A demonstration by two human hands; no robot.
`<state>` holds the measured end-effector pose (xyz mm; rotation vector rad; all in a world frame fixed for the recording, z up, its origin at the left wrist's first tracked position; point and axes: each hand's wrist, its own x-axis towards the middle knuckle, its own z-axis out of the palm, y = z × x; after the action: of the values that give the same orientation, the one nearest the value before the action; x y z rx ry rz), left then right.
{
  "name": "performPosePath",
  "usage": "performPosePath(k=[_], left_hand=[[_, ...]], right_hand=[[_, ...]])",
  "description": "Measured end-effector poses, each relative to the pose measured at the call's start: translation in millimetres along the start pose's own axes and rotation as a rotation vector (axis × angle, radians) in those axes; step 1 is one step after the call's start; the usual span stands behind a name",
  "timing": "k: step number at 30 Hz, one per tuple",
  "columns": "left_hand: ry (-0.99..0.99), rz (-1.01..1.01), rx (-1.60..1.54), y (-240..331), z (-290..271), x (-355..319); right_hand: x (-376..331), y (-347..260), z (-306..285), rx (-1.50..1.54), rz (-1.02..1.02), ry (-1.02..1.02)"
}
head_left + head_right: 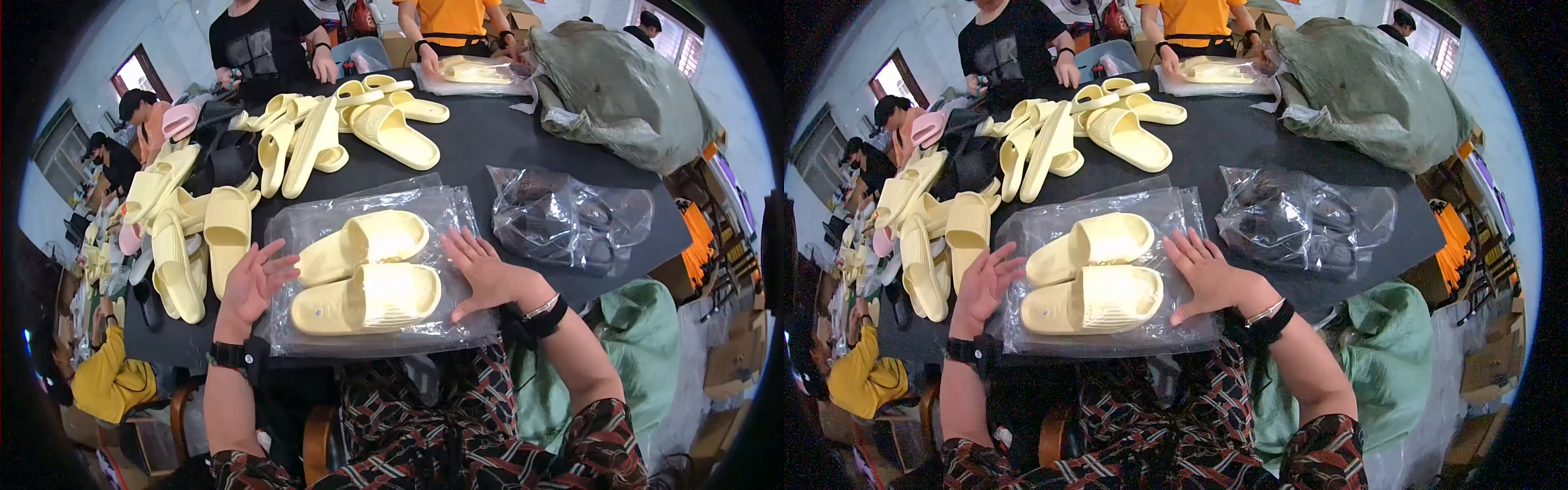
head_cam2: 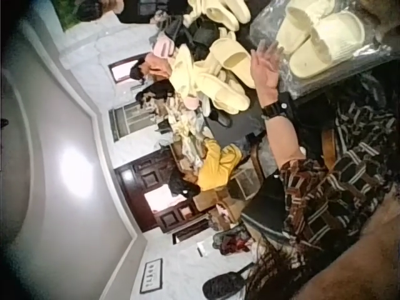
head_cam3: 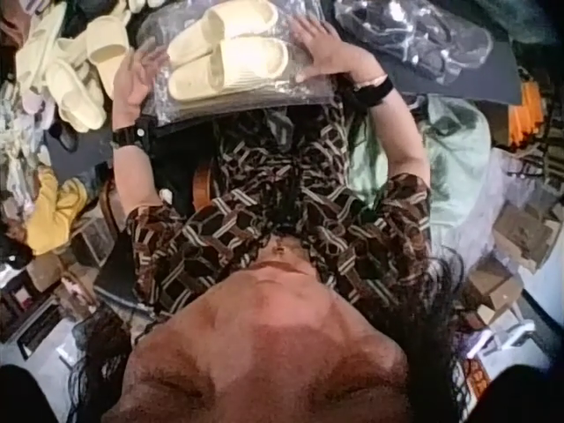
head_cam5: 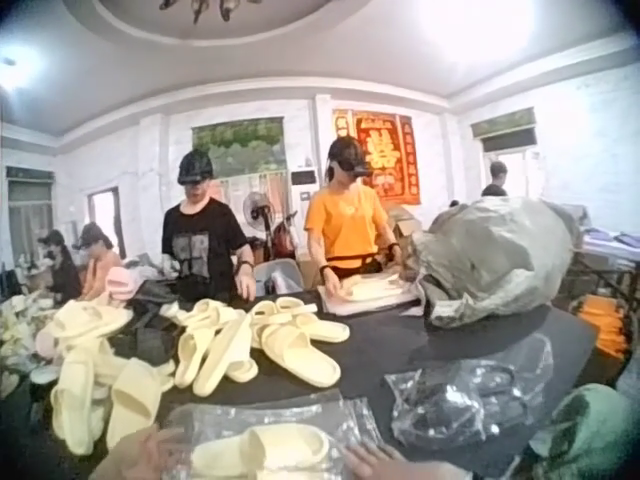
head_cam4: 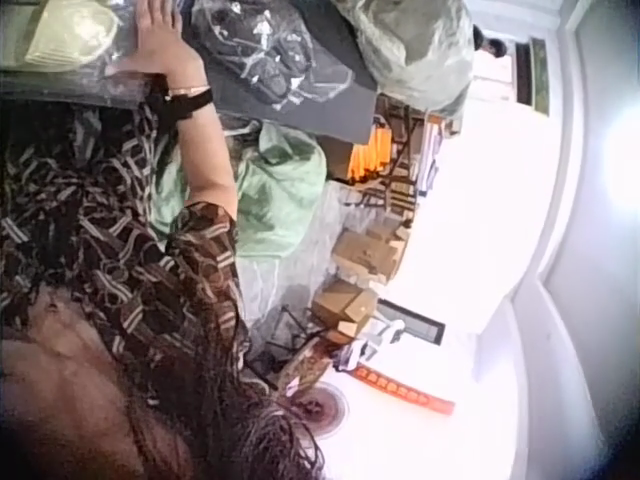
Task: The recorder is packing various pairs of slides/sandals into plastic bags.
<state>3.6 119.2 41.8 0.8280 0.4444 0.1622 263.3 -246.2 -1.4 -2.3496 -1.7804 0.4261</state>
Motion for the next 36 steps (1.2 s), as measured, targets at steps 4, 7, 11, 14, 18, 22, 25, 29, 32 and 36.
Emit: performPosePath(k=[4, 7, 11, 14, 18, 22, 25, 29, 32, 36], left_hand=[[0.187, 0.051, 0.223, -17.3, -15.7, 2.6], [0.051, 0.145, 0.782, -18.1, -7.7, 1.8], [-0.288, 0.603, 1.624, -16.3, 29.7, 0.1], [-0.432, 0.72, 1.845, -18.5, 37.0, 18.2], [-0.622, 0.689, 2.013, -22.3, 47.1, 48.1], [-0.692, 0.657, 1.843, -35.2, 62.5, 68.2], [-0.372, 0.394, 1.427, -52.5, 76.0, 64.2], [-0.48, 0.705, 1.719, -67.8, 57.3, 78.5], [-0.467, 0.83, 1.766, -74.8, 53.0, 80.3], [-0.485, 0.737, 1.824, -62.3, 35.7, 67.7]], right_hand=[[12.8, 1.6, -6.5, 0.055, -0.093, 0.249], [16.0, 4.7, -3.2, 0.036, 0.047, -0.012], [13.7, 5.2, -1.6, -0.051, 0.063, -0.032], [15.6, 5.9, -0.1, -0.047, 0.063, -0.028], [16.5, 5.2, -0.4, -0.032, 0.064, -0.026], [16.4, 5.1, 3.6, -0.046, 0.067, -0.007], [16.6, 6.0, 6.5, -0.039, 0.068, 0.007], [18.4, -0.3, -0.2, -0.033, 0.082, -0.013], [17.3, 4.6, 3.4, -0.026, 0.083, -0.004], [20.6, 7.5, 9.6, -0.041, 0.047, 0.021]])
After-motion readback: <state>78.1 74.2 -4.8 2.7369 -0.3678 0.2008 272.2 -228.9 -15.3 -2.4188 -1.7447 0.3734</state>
